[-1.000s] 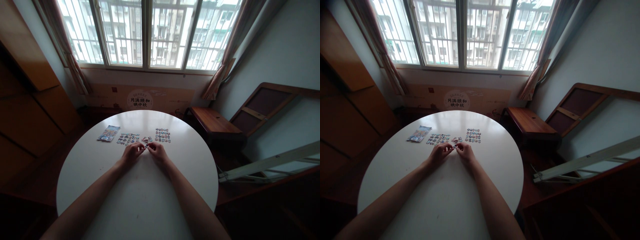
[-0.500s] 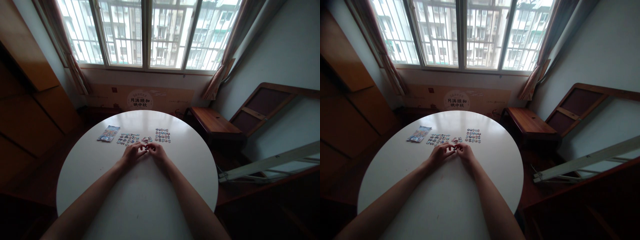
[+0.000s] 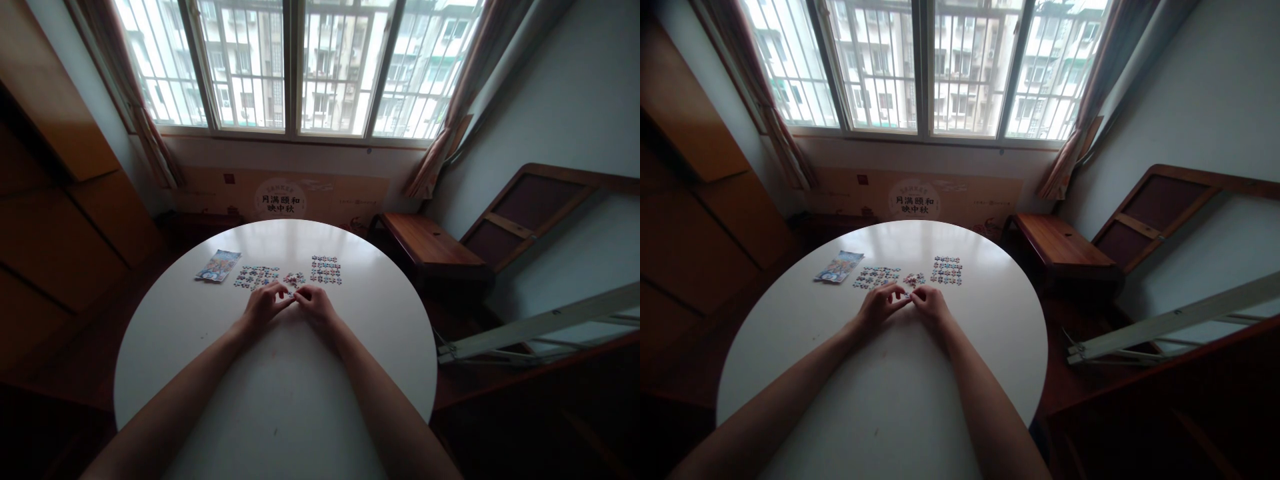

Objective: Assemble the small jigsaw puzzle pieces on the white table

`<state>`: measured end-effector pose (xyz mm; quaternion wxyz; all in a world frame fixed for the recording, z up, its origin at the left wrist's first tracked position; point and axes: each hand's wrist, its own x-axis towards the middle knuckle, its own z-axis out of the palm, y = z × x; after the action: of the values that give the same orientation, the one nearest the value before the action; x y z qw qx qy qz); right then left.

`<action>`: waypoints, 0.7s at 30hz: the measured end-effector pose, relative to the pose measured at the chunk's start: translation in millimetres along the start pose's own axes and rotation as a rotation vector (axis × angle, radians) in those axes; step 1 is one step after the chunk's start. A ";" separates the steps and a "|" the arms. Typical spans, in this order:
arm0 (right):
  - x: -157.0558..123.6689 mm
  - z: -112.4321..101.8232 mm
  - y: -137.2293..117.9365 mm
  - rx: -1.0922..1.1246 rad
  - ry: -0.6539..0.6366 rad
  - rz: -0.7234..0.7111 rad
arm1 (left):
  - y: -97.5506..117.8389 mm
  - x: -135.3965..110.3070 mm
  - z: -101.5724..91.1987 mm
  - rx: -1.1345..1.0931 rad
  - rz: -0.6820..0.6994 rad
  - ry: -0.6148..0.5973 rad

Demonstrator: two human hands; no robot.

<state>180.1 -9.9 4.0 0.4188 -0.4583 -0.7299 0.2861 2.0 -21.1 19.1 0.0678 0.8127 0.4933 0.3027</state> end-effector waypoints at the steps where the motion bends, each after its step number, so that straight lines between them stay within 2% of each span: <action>1: 0.2 -0.2 0.2 0.010 -0.005 0.002 | -0.1 -0.1 -0.1 -0.001 0.007 -0.001; 8: 3.2 0.2 7.5 0.098 -0.041 0.018 | -1.1 -0.7 1.0 -0.005 0.060 0.008; 21: 3.4 -0.1 7.4 0.074 -0.007 0.037 | -5.5 1.8 6.8 -0.040 0.125 -0.026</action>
<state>182.7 -3.7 -0.7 0.4276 -0.4550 -0.7115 0.3223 2.2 -15.5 12.2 0.0712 0.8442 0.4345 0.3057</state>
